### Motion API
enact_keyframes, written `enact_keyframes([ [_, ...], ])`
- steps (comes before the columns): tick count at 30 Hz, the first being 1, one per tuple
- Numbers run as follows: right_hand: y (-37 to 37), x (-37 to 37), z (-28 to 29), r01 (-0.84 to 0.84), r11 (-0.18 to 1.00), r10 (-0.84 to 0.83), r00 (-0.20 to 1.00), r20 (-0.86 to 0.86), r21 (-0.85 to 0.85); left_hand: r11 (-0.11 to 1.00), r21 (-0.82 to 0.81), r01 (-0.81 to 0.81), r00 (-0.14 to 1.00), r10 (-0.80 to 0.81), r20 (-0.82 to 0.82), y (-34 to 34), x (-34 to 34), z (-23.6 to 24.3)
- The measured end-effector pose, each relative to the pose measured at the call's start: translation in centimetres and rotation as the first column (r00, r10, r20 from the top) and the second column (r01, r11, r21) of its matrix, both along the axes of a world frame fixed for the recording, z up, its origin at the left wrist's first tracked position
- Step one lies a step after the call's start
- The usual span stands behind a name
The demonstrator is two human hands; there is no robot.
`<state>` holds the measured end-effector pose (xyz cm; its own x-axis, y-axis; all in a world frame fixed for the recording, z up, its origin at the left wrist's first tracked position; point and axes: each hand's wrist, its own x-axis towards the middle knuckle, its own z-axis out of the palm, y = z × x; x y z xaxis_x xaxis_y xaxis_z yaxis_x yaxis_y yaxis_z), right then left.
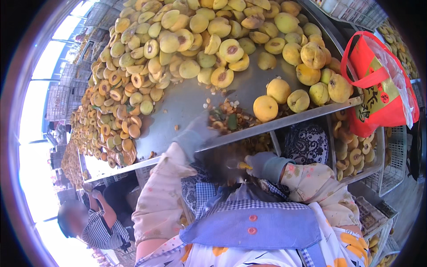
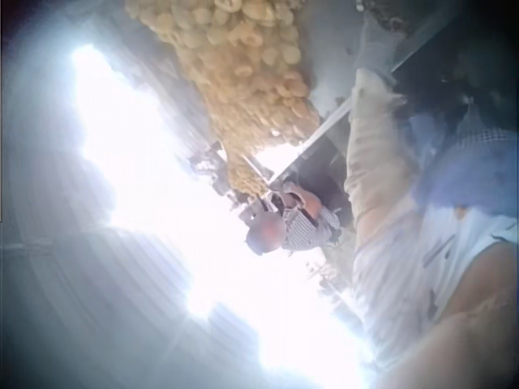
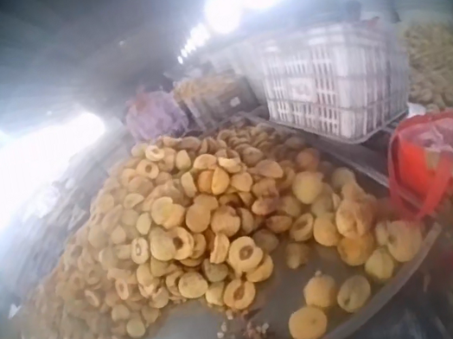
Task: The person sits at a workstation and uses a small knife to cut open yellow fruits, remove the pits, and place the pitted halves into a container. The process is repeated continuously for many fruits.
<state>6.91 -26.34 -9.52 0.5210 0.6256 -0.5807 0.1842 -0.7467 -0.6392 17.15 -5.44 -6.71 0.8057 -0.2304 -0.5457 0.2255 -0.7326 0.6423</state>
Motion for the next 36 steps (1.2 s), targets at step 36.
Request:
enact_keyframes([
  [36,-1.4,0.4,1.7,0.050,0.987,-0.043,0.998,-0.051,0.154,0.339,0.902,0.269,0.487,-0.855,0.176,-15.3,10.8,2.7],
])
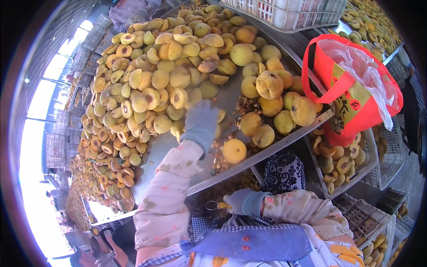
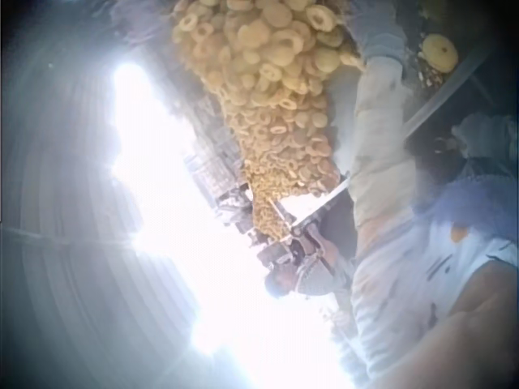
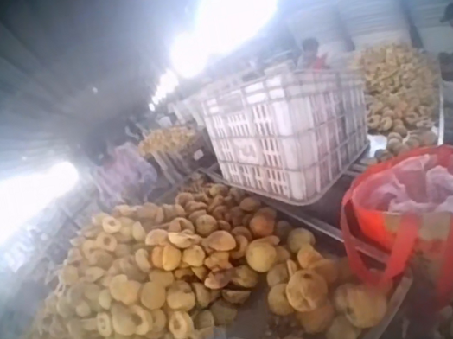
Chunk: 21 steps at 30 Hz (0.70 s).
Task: The person sits at a workstation and uses a small knife to cut open yellow fruits, remove the pits, and place the pitted halves into a container. The process is repeated continuously for many fruits.
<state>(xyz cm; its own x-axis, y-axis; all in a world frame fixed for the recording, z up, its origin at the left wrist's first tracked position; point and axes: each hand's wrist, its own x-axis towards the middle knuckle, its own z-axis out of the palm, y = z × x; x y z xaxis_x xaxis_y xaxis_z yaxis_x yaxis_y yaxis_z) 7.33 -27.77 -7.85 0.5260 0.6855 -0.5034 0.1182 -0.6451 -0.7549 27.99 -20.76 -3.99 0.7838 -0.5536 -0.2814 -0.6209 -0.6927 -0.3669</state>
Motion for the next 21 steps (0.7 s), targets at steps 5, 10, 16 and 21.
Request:
enact_keyframes([
  [5,0.2,-0.1,-0.4,-0.020,1.000,0.019,1.000,-0.007,-0.013,0.916,-0.397,-0.063,0.975,-0.028,-0.220,-2.9,-0.7,4.0],
  [10,1.2,-0.5,-0.9,-0.045,0.999,0.044,0.998,0.034,0.011,0.607,-0.786,-0.115,0.977,-0.075,-0.200,-10.1,-1.1,2.2],
  [16,0.3,-0.2,-1.9,-0.020,0.998,0.018,0.999,0.033,0.058,0.231,-0.971,0.066,0.945,-0.327,-0.014,-15.6,-3.0,2.6],
  [21,-0.2,-0.1,0.0,-0.048,0.992,0.045,0.999,0.025,0.120,-0.002,-0.923,-0.385,0.831,-0.435,-0.346,-17.0,3.5,1.7],
])
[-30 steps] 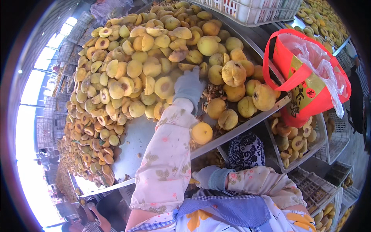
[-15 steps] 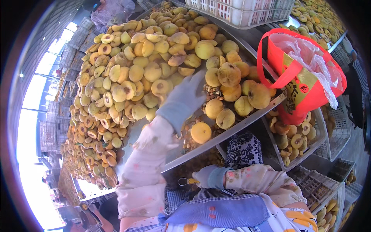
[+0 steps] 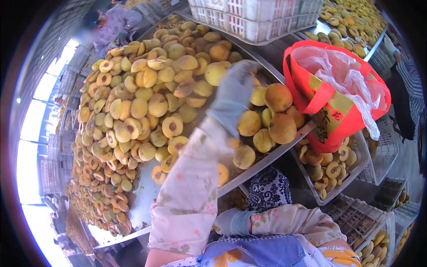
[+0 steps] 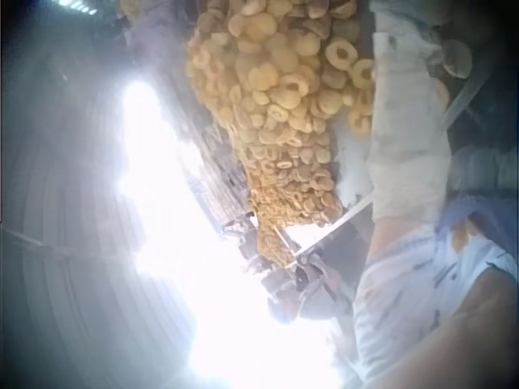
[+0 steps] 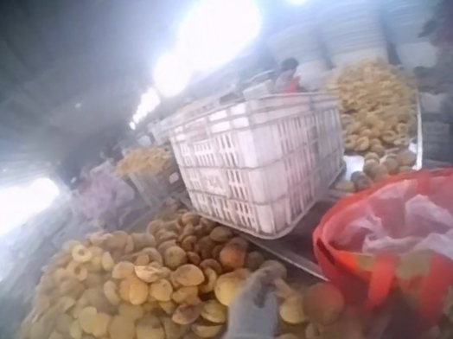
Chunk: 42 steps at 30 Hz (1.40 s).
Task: The person sits at a workstation and uses a small knife to cut open yellow fruits, remove the pits, and place the pitted halves into a container. The process is repeated continuously for many fruits.
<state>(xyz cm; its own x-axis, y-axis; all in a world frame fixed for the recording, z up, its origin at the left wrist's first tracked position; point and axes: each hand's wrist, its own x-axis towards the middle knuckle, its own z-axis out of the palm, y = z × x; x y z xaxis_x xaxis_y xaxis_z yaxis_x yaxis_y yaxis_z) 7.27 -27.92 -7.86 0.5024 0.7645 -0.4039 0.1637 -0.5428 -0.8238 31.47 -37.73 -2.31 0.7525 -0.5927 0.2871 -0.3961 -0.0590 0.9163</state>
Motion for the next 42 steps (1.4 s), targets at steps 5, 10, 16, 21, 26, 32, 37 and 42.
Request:
enact_keyframes([
  [5,-0.6,0.3,0.0,0.023,1.000,-0.022,0.998,-0.065,0.012,0.680,0.730,-0.075,0.686,-0.496,0.533,-1.1,6.0,-2.5],
  [10,-1.5,0.8,0.0,0.054,0.998,-0.052,0.993,-0.105,0.016,0.297,0.938,-0.180,0.891,-0.356,0.284,-2.1,4.9,-0.8],
  [16,-1.6,0.2,0.2,0.069,0.997,-0.066,0.992,-0.103,0.023,0.391,0.886,-0.250,0.887,-0.274,0.371,3.3,5.6,-2.7],
  [21,-1.3,0.4,0.2,0.059,0.998,-0.057,0.994,-0.097,0.011,-0.086,0.959,-0.271,0.854,-0.481,0.198,6.9,3.4,1.1],
  [26,-0.7,0.6,-0.2,0.025,1.000,-0.024,0.999,-0.048,0.015,0.471,0.880,-0.067,0.813,-0.485,0.321,6.3,2.6,-0.4],
  [32,-0.4,0.3,-0.5,0.021,1.000,-0.021,0.999,-0.040,0.004,0.341,0.935,-0.097,0.889,-0.392,0.235,4.6,2.0,-3.7],
  [37,-0.4,0.4,-1.1,0.043,0.999,-0.043,0.999,-0.002,-0.001,0.481,0.877,0.017,0.939,-0.310,0.151,4.6,2.3,-2.7],
  [42,-0.1,0.5,-0.4,0.029,0.999,-0.029,1.000,-0.006,-0.032,0.512,0.859,-0.023,0.844,-0.450,0.291,7.3,3.4,-3.2],
])
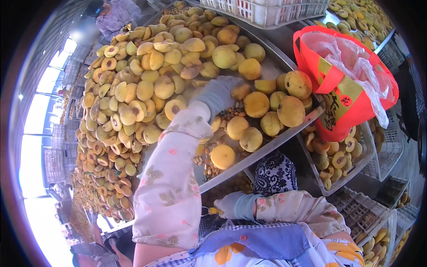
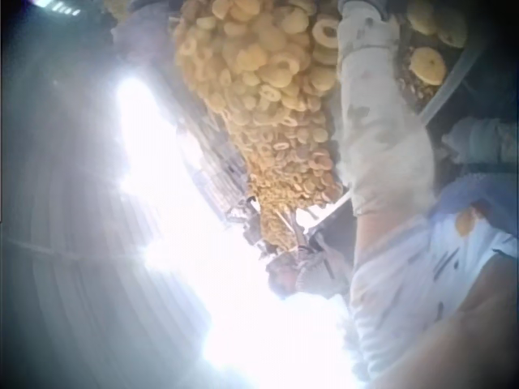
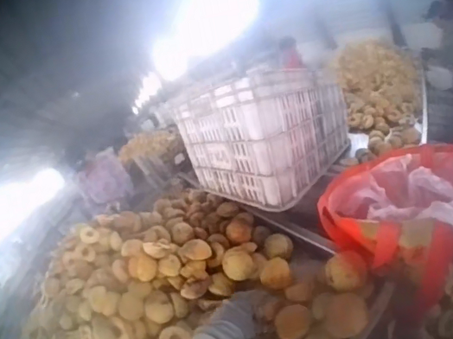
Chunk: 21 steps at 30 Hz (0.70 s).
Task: The person sits at a workstation and uses a small knife to cut open yellow fruits, remove the pits, and place the pitted halves into a container. The process is repeated continuously for many fruits.
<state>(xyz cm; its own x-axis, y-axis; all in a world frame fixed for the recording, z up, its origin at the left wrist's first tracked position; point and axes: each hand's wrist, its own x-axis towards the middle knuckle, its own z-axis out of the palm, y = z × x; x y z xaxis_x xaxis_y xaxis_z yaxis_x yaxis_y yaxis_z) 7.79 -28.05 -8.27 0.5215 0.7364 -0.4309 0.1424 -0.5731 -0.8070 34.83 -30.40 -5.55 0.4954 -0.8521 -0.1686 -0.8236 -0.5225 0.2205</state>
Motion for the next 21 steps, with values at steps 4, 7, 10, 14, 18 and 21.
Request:
enact_keyframes([
  [4,0.6,0.0,0.0,0.001,1.000,-0.001,1.000,-0.009,-0.022,1.000,0.012,0.013,0.999,-0.012,-0.031,-2.4,-0.9,-0.9],
  [7,0.6,0.3,0.5,-0.005,0.999,0.004,0.999,-0.036,-0.049,0.997,-0.001,-0.083,0.996,0.083,-0.010,-2.5,0.1,-1.5],
  [10,0.6,0.0,-0.6,0.037,0.999,-0.037,0.999,0.002,-0.005,0.961,0.008,-0.275,0.954,0.272,0.125,-2.2,-1.3,-0.4],
  [14,0.6,0.0,-1.1,0.029,0.999,-0.028,0.999,-0.025,0.028,0.942,-0.089,-0.323,0.920,0.335,0.206,-0.7,-1.9,1.9],
  [18,-0.6,0.4,0.6,0.027,0.999,-0.026,0.999,-0.025,0.041,0.867,-0.039,-0.497,0.772,0.463,0.436,4.6,-0.8,7.2],
  [21,-0.1,0.0,0.3,0.023,0.998,-0.021,0.999,-0.035,0.063,0.900,0.028,-0.435,0.701,0.319,0.637,7.5,-2.2,8.8],
])
